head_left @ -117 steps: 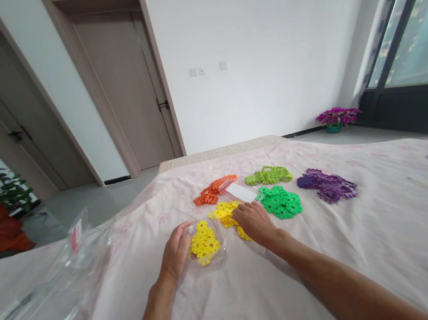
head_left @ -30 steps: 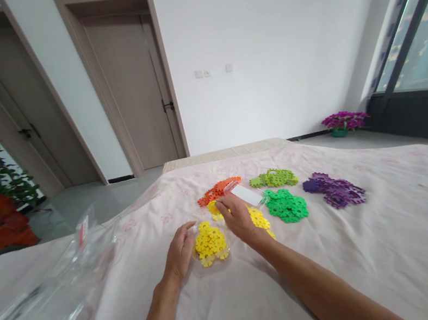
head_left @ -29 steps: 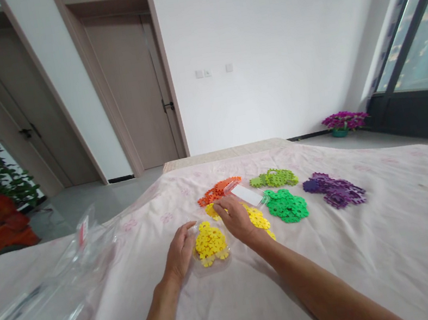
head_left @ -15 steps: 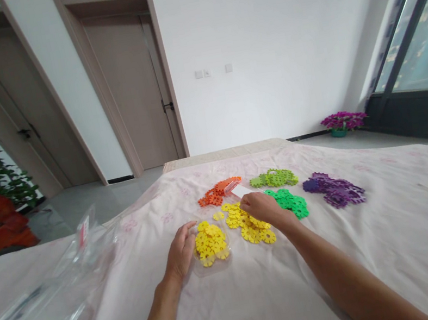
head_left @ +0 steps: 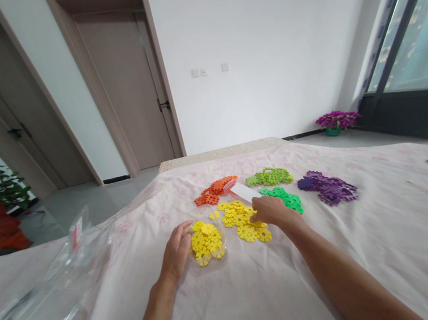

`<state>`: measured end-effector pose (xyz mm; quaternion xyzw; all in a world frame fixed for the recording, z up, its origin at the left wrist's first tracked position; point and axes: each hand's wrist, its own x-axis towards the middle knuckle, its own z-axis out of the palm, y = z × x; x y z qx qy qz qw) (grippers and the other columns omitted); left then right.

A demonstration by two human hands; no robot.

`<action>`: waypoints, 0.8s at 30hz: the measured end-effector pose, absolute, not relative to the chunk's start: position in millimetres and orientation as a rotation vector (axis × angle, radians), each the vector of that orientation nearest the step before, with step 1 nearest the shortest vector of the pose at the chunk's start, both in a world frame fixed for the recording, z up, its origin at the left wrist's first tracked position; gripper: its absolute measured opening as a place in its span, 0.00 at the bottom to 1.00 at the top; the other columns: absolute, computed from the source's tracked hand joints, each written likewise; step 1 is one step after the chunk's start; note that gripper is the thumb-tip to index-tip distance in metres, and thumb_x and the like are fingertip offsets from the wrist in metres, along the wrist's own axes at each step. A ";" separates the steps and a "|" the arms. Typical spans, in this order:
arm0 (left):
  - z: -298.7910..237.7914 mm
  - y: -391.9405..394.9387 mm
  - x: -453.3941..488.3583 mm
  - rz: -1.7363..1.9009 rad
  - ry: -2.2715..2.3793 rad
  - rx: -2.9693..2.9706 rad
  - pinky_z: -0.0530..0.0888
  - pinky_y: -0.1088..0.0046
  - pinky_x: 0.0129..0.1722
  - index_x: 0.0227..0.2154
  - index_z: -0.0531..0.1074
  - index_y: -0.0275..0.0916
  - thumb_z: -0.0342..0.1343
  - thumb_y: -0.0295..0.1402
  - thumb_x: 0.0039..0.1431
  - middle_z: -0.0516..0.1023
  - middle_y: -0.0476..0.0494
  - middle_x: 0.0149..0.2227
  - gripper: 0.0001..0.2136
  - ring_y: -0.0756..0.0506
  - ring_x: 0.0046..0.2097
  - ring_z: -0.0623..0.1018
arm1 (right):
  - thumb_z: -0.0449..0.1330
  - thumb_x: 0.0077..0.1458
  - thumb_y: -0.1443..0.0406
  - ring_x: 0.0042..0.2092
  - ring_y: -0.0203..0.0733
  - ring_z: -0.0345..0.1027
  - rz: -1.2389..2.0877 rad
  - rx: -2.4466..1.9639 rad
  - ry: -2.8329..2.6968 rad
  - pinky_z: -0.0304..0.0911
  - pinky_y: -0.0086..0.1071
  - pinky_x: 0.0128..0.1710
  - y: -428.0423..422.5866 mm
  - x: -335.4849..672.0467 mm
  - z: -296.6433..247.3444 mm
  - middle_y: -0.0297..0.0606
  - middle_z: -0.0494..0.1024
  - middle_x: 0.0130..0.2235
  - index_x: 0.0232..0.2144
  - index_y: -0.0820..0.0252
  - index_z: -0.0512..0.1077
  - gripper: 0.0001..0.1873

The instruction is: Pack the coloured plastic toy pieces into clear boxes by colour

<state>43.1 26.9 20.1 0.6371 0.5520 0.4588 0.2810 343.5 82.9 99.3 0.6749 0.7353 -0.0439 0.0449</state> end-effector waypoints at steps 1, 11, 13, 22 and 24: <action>20.5 26.8 43.2 1.230 1.478 1.707 0.66 0.62 0.57 0.52 0.70 0.40 0.46 0.38 0.59 0.74 0.40 0.54 0.19 0.41 0.54 0.73 | 0.65 0.47 0.56 0.46 0.55 0.74 -0.136 2.054 2.255 0.66 0.38 0.38 82.7 343.4 99.5 0.50 0.79 0.46 0.46 0.59 0.76 0.23; 17.3 28.4 43.2 1.239 1.481 1.714 0.66 0.63 0.58 0.51 0.70 0.39 0.46 0.37 0.60 0.74 0.41 0.54 0.19 0.42 0.55 0.73 | 0.68 0.42 0.60 0.46 0.51 0.73 -0.159 2.003 2.308 0.64 0.33 0.36 80.3 339.8 98.3 0.45 0.79 0.44 0.40 0.57 0.77 0.20; 17.3 28.6 43.1 1.230 1.483 1.714 0.66 0.63 0.57 0.51 0.70 0.39 0.46 0.37 0.60 0.74 0.40 0.54 0.19 0.42 0.54 0.73 | 0.69 0.40 0.59 0.45 0.50 0.73 -0.169 1.991 2.333 0.62 0.32 0.34 80.9 340.5 98.0 0.43 0.80 0.42 0.38 0.56 0.77 0.19; 20.5 26.1 44.7 1.239 1.496 1.680 0.66 0.62 0.57 0.51 0.70 0.40 0.46 0.38 0.60 0.74 0.41 0.53 0.19 0.41 0.53 0.73 | 0.67 0.43 0.57 0.31 0.35 0.67 -0.629 2.180 2.783 0.52 0.26 0.26 85.6 329.7 97.0 0.31 0.76 0.29 0.29 0.57 0.72 0.13; 20.7 26.0 45.2 1.239 1.491 1.664 0.66 0.61 0.57 0.51 0.70 0.40 0.47 0.38 0.60 0.74 0.41 0.54 0.19 0.41 0.54 0.73 | 0.66 0.45 0.57 0.28 0.34 0.66 -0.907 2.129 2.923 0.53 0.25 0.25 83.1 318.0 93.2 0.30 0.74 0.27 0.29 0.59 0.71 0.13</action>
